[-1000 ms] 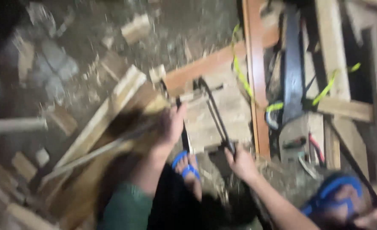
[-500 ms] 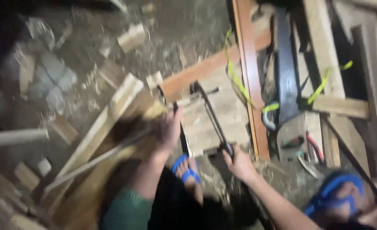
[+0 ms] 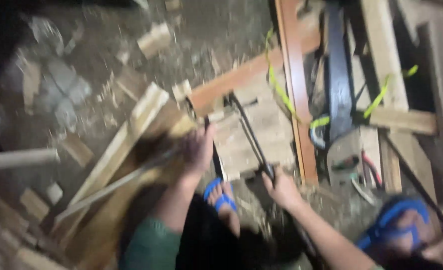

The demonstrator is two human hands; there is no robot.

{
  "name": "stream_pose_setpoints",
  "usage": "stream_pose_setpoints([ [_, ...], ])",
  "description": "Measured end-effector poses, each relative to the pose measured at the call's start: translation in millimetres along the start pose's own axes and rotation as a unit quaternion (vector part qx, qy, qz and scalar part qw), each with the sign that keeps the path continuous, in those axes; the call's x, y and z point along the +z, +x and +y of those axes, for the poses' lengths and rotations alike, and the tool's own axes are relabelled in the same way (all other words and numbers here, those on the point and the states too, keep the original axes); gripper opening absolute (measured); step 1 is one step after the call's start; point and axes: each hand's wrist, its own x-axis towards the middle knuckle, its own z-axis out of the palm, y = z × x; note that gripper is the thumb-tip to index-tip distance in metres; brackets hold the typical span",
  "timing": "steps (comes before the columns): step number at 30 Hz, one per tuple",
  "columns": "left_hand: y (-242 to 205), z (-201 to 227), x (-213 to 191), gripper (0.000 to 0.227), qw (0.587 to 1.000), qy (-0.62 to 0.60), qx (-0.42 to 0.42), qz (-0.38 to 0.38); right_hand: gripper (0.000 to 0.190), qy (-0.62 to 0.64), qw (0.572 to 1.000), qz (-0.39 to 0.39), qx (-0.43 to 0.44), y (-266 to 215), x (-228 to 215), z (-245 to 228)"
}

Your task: The person is preparing wood by scraping it with a sickle and then sanding the surface with a sanding block.

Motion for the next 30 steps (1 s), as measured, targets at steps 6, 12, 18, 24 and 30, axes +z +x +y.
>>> stream_pose_setpoints([
  [6,-5.6,2.9,-19.7,0.028,0.981,-0.159,-0.065,-0.087,0.033,0.042,0.998,-0.038,0.041,-10.5,11.5,18.8],
  [12,-7.4,-5.5,-59.1,0.017,0.992,-0.125,0.028,-0.007,0.041,-0.056,0.994,-0.055,0.070,-8.9,-4.4,45.4],
  [18,-17.2,-7.3,-180.7,0.042,0.948,-0.307,0.079,-0.006,0.060,-0.141,0.987,0.082,0.014,-8.0,-26.6,71.4],
  [24,-9.3,8.2,-209.7,0.038,0.905,-0.409,0.116,-0.005,0.055,-0.135,0.983,0.114,0.054,-11.9,-21.9,76.6],
  [30,-8.1,8.4,-208.6,0.072,0.920,-0.361,0.155,-0.011,0.058,-0.134,0.978,0.158,0.034,-7.3,-17.6,86.4],
])
